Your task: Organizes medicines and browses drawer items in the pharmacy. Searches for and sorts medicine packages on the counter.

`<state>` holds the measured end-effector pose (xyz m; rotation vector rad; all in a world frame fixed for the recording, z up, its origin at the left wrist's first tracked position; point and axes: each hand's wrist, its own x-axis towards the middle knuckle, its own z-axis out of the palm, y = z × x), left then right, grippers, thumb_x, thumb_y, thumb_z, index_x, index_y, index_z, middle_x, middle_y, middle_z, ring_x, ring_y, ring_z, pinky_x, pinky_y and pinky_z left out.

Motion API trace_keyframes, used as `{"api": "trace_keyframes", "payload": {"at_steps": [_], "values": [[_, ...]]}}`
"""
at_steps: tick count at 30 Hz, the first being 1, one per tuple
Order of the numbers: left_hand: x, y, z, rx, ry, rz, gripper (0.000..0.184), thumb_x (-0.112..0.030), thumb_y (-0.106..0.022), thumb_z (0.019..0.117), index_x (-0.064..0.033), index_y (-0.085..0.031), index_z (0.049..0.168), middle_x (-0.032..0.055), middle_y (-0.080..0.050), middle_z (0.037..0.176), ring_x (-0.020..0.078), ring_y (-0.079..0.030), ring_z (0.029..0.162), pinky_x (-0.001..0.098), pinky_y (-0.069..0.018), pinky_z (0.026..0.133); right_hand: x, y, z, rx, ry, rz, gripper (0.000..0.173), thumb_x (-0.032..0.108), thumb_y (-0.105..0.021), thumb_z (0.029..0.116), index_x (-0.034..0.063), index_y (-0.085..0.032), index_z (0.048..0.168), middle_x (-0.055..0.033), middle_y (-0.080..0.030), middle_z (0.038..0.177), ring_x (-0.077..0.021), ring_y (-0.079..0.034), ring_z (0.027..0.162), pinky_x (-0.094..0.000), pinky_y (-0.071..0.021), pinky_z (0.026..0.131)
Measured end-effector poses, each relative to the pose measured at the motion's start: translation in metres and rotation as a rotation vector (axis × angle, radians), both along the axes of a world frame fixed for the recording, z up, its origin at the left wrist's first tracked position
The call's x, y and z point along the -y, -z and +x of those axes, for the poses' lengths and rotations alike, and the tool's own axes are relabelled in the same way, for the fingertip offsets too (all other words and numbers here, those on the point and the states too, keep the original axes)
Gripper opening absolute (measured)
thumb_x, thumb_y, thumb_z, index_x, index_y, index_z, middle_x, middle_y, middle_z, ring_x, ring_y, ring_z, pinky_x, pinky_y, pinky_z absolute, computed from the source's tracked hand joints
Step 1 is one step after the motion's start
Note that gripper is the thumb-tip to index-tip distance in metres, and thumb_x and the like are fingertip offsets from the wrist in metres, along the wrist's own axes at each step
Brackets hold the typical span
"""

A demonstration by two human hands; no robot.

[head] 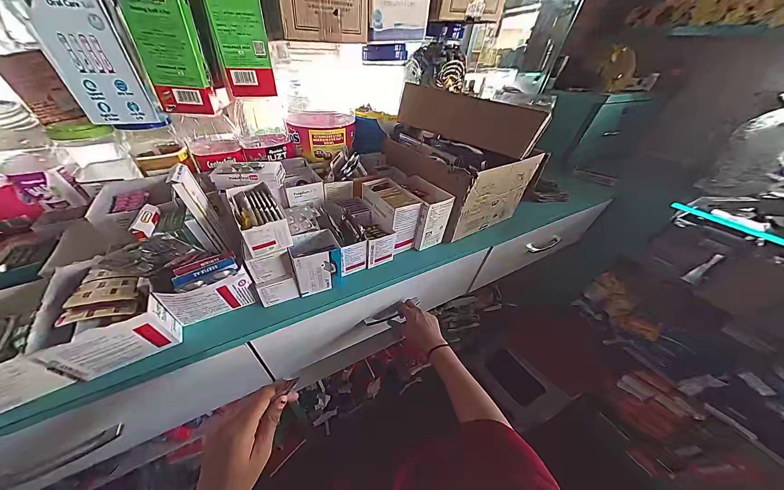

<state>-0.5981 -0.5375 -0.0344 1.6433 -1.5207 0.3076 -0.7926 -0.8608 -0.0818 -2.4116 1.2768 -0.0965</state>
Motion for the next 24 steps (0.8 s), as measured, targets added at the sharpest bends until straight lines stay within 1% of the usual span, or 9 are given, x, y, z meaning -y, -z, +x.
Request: {"api": "trace_keyframes", "payload": {"at_steps": [2, 6, 10, 15, 17, 19, 21, 23, 24], "values": [[0.0, -0.002, -0.023, 0.02, -0.018, -0.013, 0.041, -0.031, -0.044, 0.1074, -0.0023, -0.072, 0.103, 0.0078, -0.077, 0.089, 0.0097, -0.072, 0.077, 0.0221, -0.0567, 0.074, -0.001, -0.001, -0.001, 0.045, -0.005, 0.019, 0.053, 0.043, -0.063, 0.1, 0.0004, -0.062, 0.132, -0.0223, -0.06, 0.135, -0.0406, -0.063, 0.118, -0.0609, -0.0482, 0.095], [-0.008, -0.01, -0.064, 0.045, -0.128, -0.027, 0.038, -0.027, -0.045, 0.1074, 0.0007, -0.071, 0.103, 0.0113, -0.077, 0.09, 0.0095, -0.073, 0.085, 0.0191, -0.0547, 0.081, -0.011, -0.003, -0.003, 0.044, 0.021, 0.043, 0.053, 0.045, -0.061, 0.1005, 0.0031, -0.061, 0.134, -0.0196, -0.059, 0.139, -0.0394, -0.064, 0.117, -0.0601, -0.0495, 0.093], [-0.005, -0.007, -0.099, 0.026, -0.258, -0.003, 0.04, -0.028, -0.043, 0.108, 0.0, -0.071, 0.105, 0.0136, -0.077, 0.095, 0.0126, -0.073, 0.092, 0.0221, -0.0541, 0.084, -0.019, -0.008, -0.025, -0.004, -0.023, 0.077, 0.049, 0.04, -0.058, 0.103, 0.0021, -0.062, 0.133, -0.0206, -0.059, 0.139, -0.0399, -0.064, 0.116, -0.0599, -0.0493, 0.093], [0.02, 0.001, -0.135, 0.001, -0.353, -0.038, 0.038, -0.024, -0.043, 0.1071, 0.0023, -0.071, 0.105, 0.0167, -0.075, 0.099, 0.021, -0.071, 0.095, 0.0315, -0.0521, 0.091, -0.057, -0.01, -0.086, -0.057, -0.086, 0.131, 0.039, 0.033, -0.056, 0.1035, 0.0023, -0.066, 0.126, -0.0203, -0.063, 0.131, -0.0398, -0.068, 0.106, -0.0594, -0.0517, 0.086], [0.033, 0.004, -0.15, -0.043, -0.342, -0.058, 0.037, -0.023, -0.044, 0.1075, 0.0029, -0.071, 0.109, 0.0177, -0.076, 0.102, 0.0201, -0.071, 0.099, 0.0299, -0.0515, 0.092, -0.076, -0.011, -0.117, -0.061, -0.11, 0.168, 0.039, 0.034, -0.057, 0.1027, 0.003, -0.068, 0.123, -0.0197, -0.065, 0.128, -0.0392, -0.069, 0.103, -0.0589, -0.0526, 0.083], [0.05, 0.008, -0.165, -0.073, -0.328, -0.095, 0.036, -0.021, -0.044, 0.1077, 0.0034, -0.07, 0.109, 0.0181, -0.075, 0.102, 0.0168, -0.07, 0.1, 0.0252, -0.0514, 0.092, -0.091, -0.016, -0.145, -0.069, -0.136, 0.213, 0.04, 0.037, -0.057, 0.1025, 0.0026, -0.071, 0.119, -0.0204, -0.066, 0.126, -0.0401, -0.07, 0.101, -0.0591, -0.0533, 0.082], [0.067, 0.013, -0.185, -0.091, -0.316, -0.125, 0.037, -0.021, -0.043, 0.1091, 0.0051, -0.068, 0.106, 0.0194, -0.074, 0.098, 0.0147, -0.071, 0.095, 0.0232, -0.0535, 0.087, -0.104, -0.022, -0.168, -0.129, -0.169, 0.275, 0.044, 0.04, -0.055, 0.103, 0.0029, -0.072, 0.118, -0.0205, -0.066, 0.127, -0.04, -0.07, 0.101, -0.0587, -0.0533, 0.083], [0.078, 0.018, -0.206, -0.102, -0.319, -0.102, 0.036, -0.019, -0.043, 0.1086, 0.0065, -0.068, 0.107, 0.0186, -0.074, 0.093, 0.0128, -0.072, 0.082, 0.0222, -0.0572, 0.075, -0.115, -0.025, -0.188, -0.154, -0.21, 0.295, 0.045, 0.041, -0.055, 0.1029, 0.0017, -0.074, 0.115, -0.022, -0.069, 0.121, -0.0411, -0.071, 0.099, -0.0589, -0.0539, 0.082], [0.081, 0.019, -0.217, -0.094, -0.35, -0.059, 0.036, -0.019, -0.043, 0.1075, 0.0063, -0.069, 0.107, 0.0175, -0.075, 0.091, 0.0136, -0.073, 0.075, 0.0237, -0.0578, 0.067, -0.119, -0.026, -0.197, -0.146, -0.239, 0.278, 0.045, 0.04, -0.056, 0.1022, -0.0004, -0.074, 0.11, -0.0235, -0.07, 0.115, -0.0418, -0.071, 0.096, -0.0587, -0.0542, 0.08]]}}
